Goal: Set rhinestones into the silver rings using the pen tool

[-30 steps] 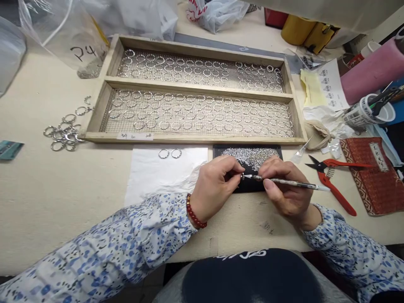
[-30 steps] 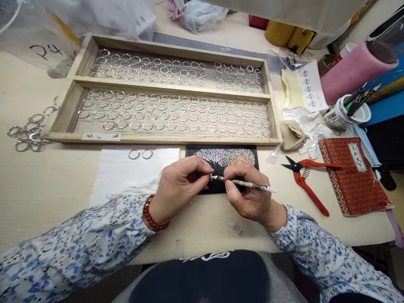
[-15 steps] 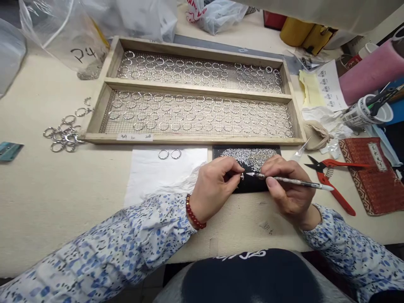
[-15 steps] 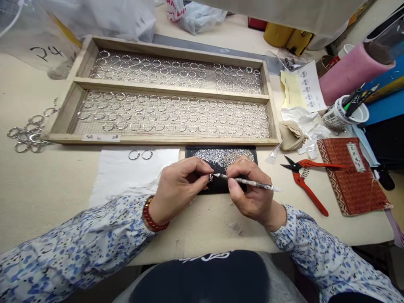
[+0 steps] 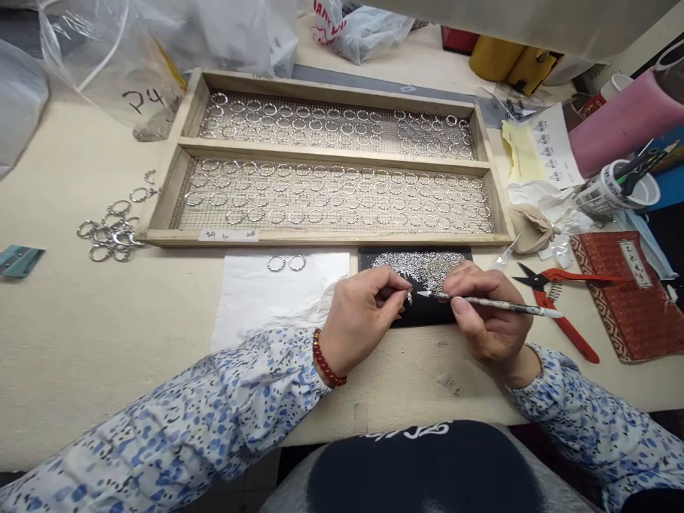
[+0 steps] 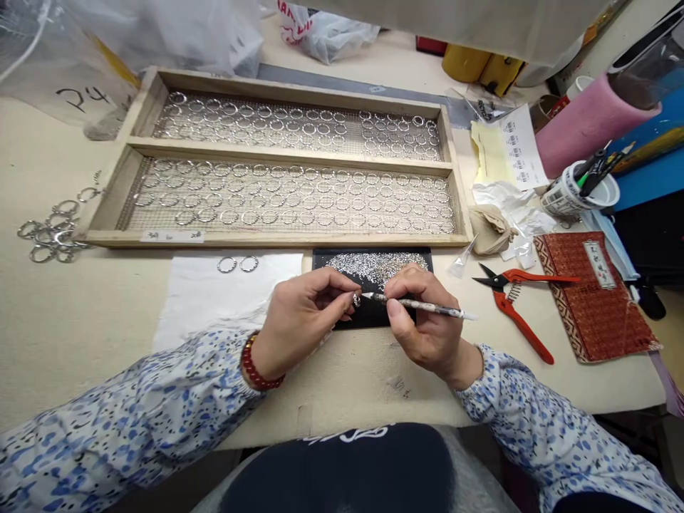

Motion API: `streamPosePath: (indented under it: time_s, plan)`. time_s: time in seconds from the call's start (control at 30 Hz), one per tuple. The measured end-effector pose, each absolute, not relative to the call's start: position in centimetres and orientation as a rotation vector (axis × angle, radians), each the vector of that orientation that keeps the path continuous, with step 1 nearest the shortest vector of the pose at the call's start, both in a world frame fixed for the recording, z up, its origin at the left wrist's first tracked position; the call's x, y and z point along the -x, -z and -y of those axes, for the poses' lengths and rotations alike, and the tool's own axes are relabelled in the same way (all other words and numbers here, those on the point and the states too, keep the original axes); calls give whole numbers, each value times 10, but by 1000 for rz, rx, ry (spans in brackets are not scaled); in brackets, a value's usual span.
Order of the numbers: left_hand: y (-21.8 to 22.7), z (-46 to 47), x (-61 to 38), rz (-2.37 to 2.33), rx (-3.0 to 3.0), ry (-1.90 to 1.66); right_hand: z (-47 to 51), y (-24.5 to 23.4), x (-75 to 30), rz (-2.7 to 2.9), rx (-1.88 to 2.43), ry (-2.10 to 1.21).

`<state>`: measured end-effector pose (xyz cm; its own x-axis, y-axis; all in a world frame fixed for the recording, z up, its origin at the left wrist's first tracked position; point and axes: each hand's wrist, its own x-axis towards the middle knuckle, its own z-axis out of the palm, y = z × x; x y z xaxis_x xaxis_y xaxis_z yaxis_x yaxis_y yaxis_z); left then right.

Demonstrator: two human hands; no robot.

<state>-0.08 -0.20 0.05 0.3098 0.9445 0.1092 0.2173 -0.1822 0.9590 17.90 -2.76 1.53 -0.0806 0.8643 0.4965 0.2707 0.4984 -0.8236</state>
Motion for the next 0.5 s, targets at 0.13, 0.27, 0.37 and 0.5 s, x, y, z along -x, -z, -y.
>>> streamPosePath:
  time_s: [0.13, 0.27, 0.37, 0.5]
  plan:
    - [-1, 2, 1, -1068, -1608, -952, 27, -15, -179, 1653, 971, -664]
    - [-1, 3, 1, -1048, -1549, -946, 27, -15, -179, 1656, 960, -683]
    - [-2, 3, 0, -1038, -1497, -931, 28, -16, -178, 1634, 956, -689]
    - [-2, 3, 0, -1036, -1437, -915, 28, -16, -178, 1627, 953, -682]
